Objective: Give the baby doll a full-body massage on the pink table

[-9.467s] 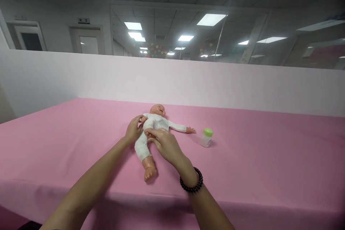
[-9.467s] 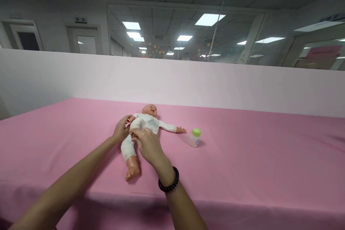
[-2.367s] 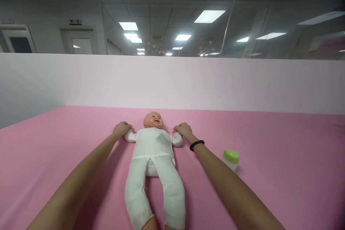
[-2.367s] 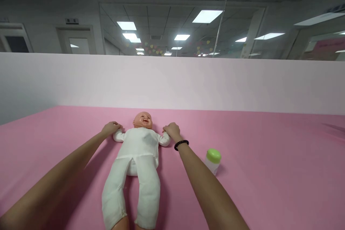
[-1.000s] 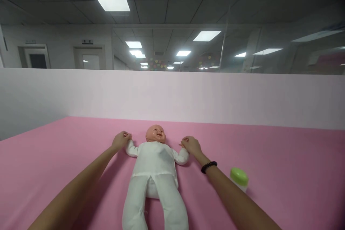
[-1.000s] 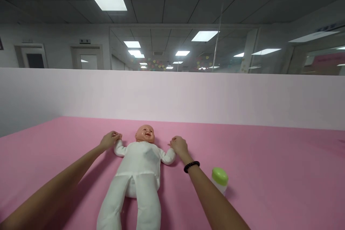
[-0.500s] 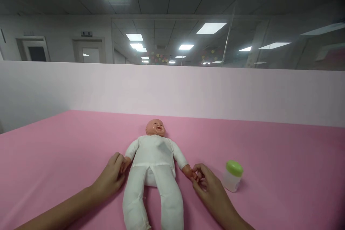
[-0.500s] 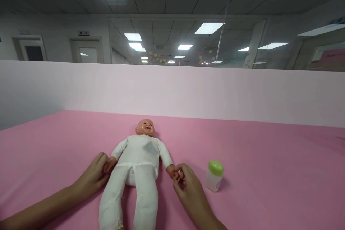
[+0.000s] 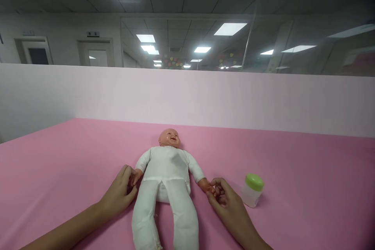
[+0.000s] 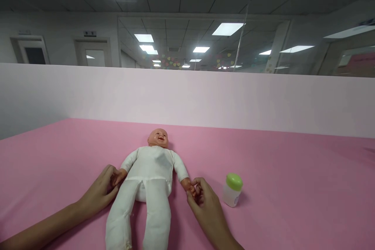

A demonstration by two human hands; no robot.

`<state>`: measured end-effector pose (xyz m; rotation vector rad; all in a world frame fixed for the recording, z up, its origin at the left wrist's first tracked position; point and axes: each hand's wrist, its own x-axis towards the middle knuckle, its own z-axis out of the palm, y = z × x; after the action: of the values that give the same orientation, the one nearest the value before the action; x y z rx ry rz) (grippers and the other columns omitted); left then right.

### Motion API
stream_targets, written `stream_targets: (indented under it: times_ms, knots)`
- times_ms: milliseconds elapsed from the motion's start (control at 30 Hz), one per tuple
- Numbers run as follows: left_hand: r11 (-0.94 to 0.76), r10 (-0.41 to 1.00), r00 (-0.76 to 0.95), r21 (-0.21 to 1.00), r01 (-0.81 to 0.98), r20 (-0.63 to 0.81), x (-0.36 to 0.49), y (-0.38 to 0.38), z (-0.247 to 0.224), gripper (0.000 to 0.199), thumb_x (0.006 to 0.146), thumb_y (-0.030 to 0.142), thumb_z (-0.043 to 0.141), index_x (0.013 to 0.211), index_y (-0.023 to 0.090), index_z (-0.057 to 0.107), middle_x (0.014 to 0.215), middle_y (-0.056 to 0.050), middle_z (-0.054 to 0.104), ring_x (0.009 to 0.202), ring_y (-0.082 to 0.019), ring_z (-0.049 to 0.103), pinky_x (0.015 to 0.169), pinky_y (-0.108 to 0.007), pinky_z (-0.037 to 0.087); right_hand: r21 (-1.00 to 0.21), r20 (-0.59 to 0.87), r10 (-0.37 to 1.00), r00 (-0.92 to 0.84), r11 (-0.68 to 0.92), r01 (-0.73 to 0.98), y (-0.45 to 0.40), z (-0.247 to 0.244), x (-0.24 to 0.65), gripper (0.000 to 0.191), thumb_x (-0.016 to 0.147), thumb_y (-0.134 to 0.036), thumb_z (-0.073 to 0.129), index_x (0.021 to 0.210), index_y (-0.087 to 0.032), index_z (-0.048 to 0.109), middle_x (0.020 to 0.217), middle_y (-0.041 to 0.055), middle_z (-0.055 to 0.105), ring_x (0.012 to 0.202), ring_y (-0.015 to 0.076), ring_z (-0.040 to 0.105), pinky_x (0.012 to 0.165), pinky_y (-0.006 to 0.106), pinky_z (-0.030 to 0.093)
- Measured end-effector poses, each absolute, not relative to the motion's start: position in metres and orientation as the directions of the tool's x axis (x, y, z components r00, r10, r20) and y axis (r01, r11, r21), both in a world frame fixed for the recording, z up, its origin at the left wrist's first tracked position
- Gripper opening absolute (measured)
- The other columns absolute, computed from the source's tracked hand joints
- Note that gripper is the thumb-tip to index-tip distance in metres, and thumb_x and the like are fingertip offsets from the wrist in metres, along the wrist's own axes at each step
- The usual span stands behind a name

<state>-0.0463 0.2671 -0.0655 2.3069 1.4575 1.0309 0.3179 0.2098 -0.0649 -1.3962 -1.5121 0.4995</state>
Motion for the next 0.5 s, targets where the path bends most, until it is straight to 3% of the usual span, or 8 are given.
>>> stream_targets:
  times_ms: [133,233,300,367,500]
  knots:
    - [-0.512,0.84,0.262,0.537,0.67,0.474,-0.048,0.265,-0.054,0.02,0.076,0.022,0.047,0.096,0.022,0.049,0.101,-0.005,0.057,0.096,-0.025,0.052,0.086,-0.044,0.048,-0.881,0.312,0.925,0.216,0.197,0.429,0.209,-0.054,0.316,0.037,0.084,-0.059,0.057,0.088,-0.022,0.061,0.068,-0.0002,0.057,0.062,0.0165,0.053,0.056,0.026,0.042]
    - [-0.538,0.821,0.251,0.546,0.643,0.513,-0.033,0.269,-0.033,0.033,0.085,0.031,0.046,0.116,0.022,0.051,0.118,-0.009,0.055,0.111,-0.029,0.05,0.1,-0.05,0.042,-0.912,0.289,0.902,0.32,0.157,0.379,0.219,-0.033,0.314,0.039,0.083,-0.06,0.056,0.08,-0.022,0.062,0.07,0.0013,0.061,0.066,0.0182,0.055,0.061,0.028,0.044]
    - [-0.543,0.817,0.248,0.549,0.635,0.521,-0.011,0.274,-0.014,0.038,0.091,0.038,0.044,0.125,0.022,0.049,0.129,-0.011,0.052,0.122,-0.029,0.046,0.107,-0.052,0.038,-0.914,0.324,0.858,0.399,0.176,0.365,0.233,-0.012,0.308,0.035,0.077,-0.056,0.061,0.082,-0.022,0.065,0.083,0.0034,0.066,0.079,0.0211,0.06,0.073,0.031,0.048]
    - [-0.542,0.823,0.268,0.555,0.63,0.5,0.018,0.28,0.001,0.047,0.094,0.045,0.043,0.135,0.021,0.044,0.141,-0.013,0.046,0.133,-0.029,0.04,0.113,-0.051,0.032,-0.934,0.324,0.849,0.417,0.218,0.282,0.254,0.009,0.298,0.033,0.076,-0.049,0.062,0.094,-0.023,0.069,0.109,0.0058,0.068,0.105,0.0243,0.06,0.09,0.034,0.048]
    - [-0.445,0.893,0.304,0.552,0.705,0.331,0.071,0.294,0.007,0.083,0.092,0.063,0.043,0.156,0.016,0.021,0.164,-0.018,0.017,0.153,-0.034,0.008,0.121,-0.056,0.014,-0.987,0.145,0.902,0.407,0.16,-0.001,0.311,0.032,0.275,0.037,0.079,-0.043,0.06,0.109,-0.023,0.061,0.133,0.0071,0.058,0.127,0.0234,0.051,0.105,0.035,0.043]
